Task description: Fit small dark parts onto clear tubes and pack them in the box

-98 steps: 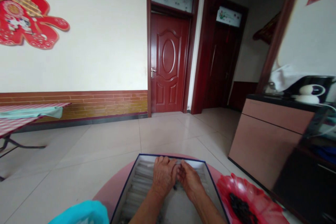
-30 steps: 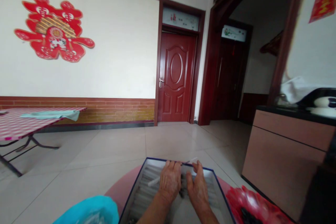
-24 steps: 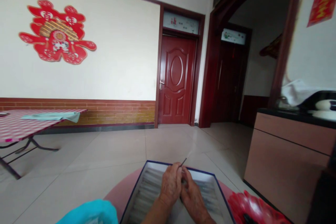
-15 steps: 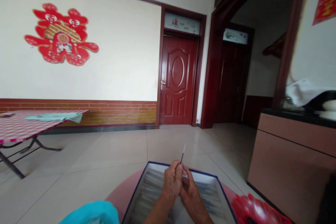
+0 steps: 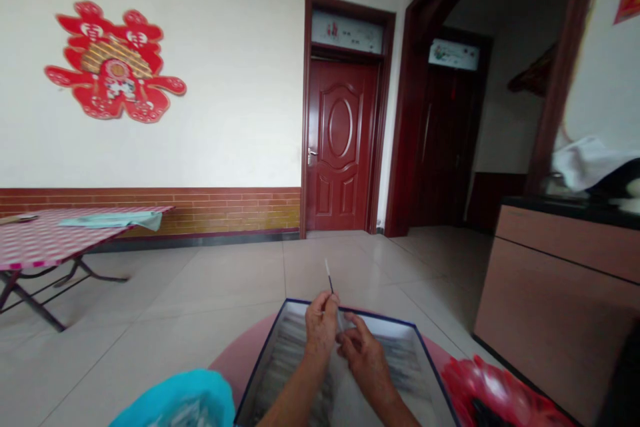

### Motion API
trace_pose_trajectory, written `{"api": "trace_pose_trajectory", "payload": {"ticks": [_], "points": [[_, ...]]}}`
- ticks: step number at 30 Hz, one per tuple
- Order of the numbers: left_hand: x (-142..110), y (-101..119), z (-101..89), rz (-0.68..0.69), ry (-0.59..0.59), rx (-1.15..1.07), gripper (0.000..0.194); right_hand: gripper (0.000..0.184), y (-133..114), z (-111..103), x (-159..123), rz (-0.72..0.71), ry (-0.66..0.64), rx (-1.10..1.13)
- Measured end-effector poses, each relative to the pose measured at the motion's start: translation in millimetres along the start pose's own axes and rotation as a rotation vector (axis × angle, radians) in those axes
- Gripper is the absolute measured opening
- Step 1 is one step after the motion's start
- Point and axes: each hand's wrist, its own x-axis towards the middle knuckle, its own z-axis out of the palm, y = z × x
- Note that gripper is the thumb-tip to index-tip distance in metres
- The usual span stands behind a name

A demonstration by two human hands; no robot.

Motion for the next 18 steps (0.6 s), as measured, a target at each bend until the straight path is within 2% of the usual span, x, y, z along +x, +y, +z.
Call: {"api": "trace_pose_trajectory", "payload": {"ticks": [4, 7, 9, 11, 14, 18], "points": [[9.1, -12.4, -6.4, -0.028, 0.035, -0.017, 0.037, 0.027, 6.1, -4.1, -4.7, -0.184, -0.042, -0.414], [11.4, -14.8, -9.4, -0.045, 0.061, -0.016, 0.038, 0.029, 7.6, -8.4, -6.7, -0.168, -0.032, -0.611], [9.6, -13.8, -9.2, -0.024, 0.035, 0.058, 0.04, 0.029, 6.8, -10.9, -7.4, -0.12, -0.036, -0.711], [5.2, -11.0, -8.3, 0.034, -0.049, 0.22, 0.038, 0.029, 5.0, -12.4, -8.0, -0.094, -0.052, -0.789], [-2.6, -2.1, -10.0, 0.13, -0.241, 0.455, 0.028, 0.029, 2.0, -12.5, -8.7, -0.071, -0.093, -0.855], [-3.6, 21.3, -26.6, 0.219, -0.554, 0.609, 0.017, 0.028, 0.3, -11.9, -10.1, -0.07, -0.109, -0.873]]}}
